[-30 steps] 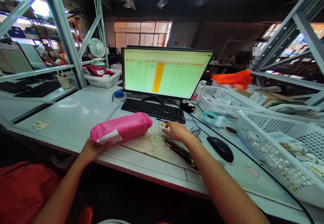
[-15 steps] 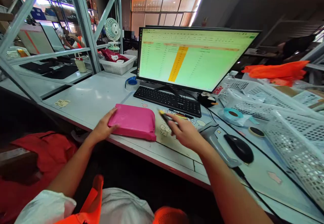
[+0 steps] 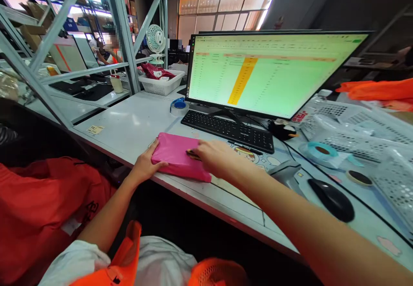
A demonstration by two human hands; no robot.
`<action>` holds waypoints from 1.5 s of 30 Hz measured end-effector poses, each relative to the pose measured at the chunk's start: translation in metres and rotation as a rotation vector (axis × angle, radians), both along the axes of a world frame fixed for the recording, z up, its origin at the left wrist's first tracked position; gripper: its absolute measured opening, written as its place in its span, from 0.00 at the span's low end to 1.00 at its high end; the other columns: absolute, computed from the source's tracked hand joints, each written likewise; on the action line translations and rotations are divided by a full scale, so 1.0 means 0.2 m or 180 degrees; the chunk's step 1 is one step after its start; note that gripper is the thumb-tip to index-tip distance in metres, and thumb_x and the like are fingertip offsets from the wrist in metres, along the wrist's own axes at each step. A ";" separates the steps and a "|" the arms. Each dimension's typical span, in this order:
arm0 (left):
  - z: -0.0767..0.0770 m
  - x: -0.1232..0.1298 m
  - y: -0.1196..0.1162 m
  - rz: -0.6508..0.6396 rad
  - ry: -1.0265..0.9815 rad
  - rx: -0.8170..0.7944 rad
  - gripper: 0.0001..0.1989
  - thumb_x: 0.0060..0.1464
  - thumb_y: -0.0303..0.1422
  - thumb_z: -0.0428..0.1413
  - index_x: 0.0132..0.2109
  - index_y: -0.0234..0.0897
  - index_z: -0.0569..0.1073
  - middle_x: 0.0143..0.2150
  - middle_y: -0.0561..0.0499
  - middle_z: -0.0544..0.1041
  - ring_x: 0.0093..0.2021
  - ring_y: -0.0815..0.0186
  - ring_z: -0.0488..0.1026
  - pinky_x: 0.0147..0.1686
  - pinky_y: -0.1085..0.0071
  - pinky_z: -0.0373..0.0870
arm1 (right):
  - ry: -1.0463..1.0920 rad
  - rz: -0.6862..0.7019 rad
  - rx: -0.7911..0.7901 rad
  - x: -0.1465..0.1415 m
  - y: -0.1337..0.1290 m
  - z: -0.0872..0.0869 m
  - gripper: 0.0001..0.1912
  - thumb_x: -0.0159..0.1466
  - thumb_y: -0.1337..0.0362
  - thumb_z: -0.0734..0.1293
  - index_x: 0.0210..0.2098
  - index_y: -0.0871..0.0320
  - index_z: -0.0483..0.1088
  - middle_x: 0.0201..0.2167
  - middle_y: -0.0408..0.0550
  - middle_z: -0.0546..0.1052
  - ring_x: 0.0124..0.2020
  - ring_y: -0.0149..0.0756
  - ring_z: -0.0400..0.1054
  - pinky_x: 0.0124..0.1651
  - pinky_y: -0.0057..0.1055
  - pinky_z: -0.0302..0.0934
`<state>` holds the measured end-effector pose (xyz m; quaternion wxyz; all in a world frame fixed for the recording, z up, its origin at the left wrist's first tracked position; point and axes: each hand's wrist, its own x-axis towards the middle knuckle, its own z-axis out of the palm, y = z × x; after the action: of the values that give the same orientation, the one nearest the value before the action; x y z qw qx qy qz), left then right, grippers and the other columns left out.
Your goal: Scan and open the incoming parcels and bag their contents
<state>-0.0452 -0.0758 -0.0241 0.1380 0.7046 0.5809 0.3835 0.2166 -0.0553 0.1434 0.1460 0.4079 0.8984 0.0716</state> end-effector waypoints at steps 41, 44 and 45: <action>-0.46 0.16 -0.63 -0.0056 -0.2642 -0.0708 0.31 0.65 0.61 0.47 0.45 0.39 0.81 0.37 0.43 0.81 0.45 0.50 0.79 0.52 0.51 0.74 | 0.1645 0.0055 -0.0362 -0.38 0.04 -0.45 0.23 0.79 0.53 0.55 0.40 0.57 0.77 0.42 0.51 0.81 0.43 0.40 0.73 0.45 0.34 0.58; -0.39 0.16 -0.61 -0.0354 -0.3599 -0.1205 0.47 0.59 0.71 0.37 0.52 0.37 0.81 0.41 0.39 0.82 0.52 0.45 0.79 0.57 0.46 0.73 | 0.1568 0.0547 -0.0225 -0.33 -0.24 -0.42 0.23 0.79 0.55 0.56 0.35 0.58 0.75 0.37 0.51 0.80 0.40 0.39 0.71 0.45 0.35 0.58; -0.35 0.17 -0.63 -0.0636 -0.3703 -0.1367 0.49 0.56 0.74 0.38 0.54 0.38 0.81 0.43 0.38 0.82 0.54 0.44 0.78 0.58 0.46 0.73 | 0.1607 0.0733 -0.0090 -0.30 -0.34 -0.42 0.22 0.78 0.55 0.57 0.34 0.58 0.75 0.36 0.50 0.79 0.38 0.39 0.70 0.43 0.36 0.57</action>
<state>-0.0119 -0.2025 -0.0942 0.6052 0.3880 0.4061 0.5642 0.1575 -0.1231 0.0592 -0.0859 0.3060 0.9477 -0.0288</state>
